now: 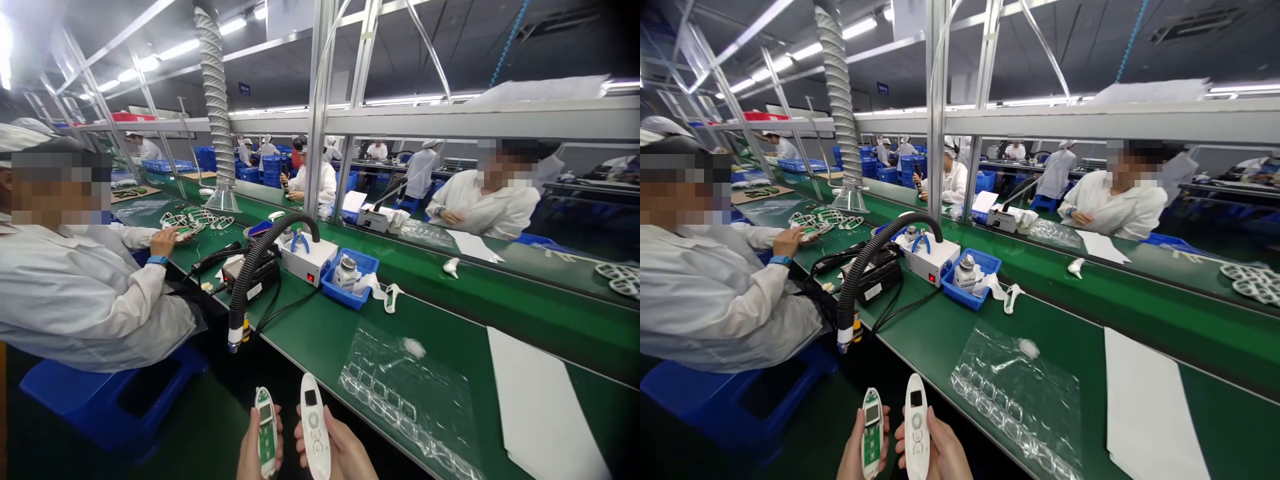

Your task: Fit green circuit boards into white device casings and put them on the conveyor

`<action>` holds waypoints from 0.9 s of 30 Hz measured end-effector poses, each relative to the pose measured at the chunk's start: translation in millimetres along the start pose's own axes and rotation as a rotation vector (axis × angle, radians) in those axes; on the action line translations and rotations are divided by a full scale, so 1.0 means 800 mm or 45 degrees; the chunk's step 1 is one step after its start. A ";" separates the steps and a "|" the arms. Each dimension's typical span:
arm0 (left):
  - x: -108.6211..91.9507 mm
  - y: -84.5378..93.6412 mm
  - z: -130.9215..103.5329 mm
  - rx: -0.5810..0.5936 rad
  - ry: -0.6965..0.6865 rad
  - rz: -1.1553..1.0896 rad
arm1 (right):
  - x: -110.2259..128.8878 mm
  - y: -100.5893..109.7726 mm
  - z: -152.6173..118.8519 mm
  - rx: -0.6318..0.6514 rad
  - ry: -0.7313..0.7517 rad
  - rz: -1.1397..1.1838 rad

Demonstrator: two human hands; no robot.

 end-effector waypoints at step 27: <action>-0.004 -0.121 -0.057 0.135 -0.145 0.254 | 0.035 0.027 -0.035 -0.042 0.365 -0.119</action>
Point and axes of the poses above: each hand's wrist, its own z-axis towards the middle knuckle, its own y-axis out of the back of the hand, x = y × z, the point moved 2 cm from there along z, towards the middle knuckle, and after that the axes turned 1 degree about z, right-handed, at the moved point
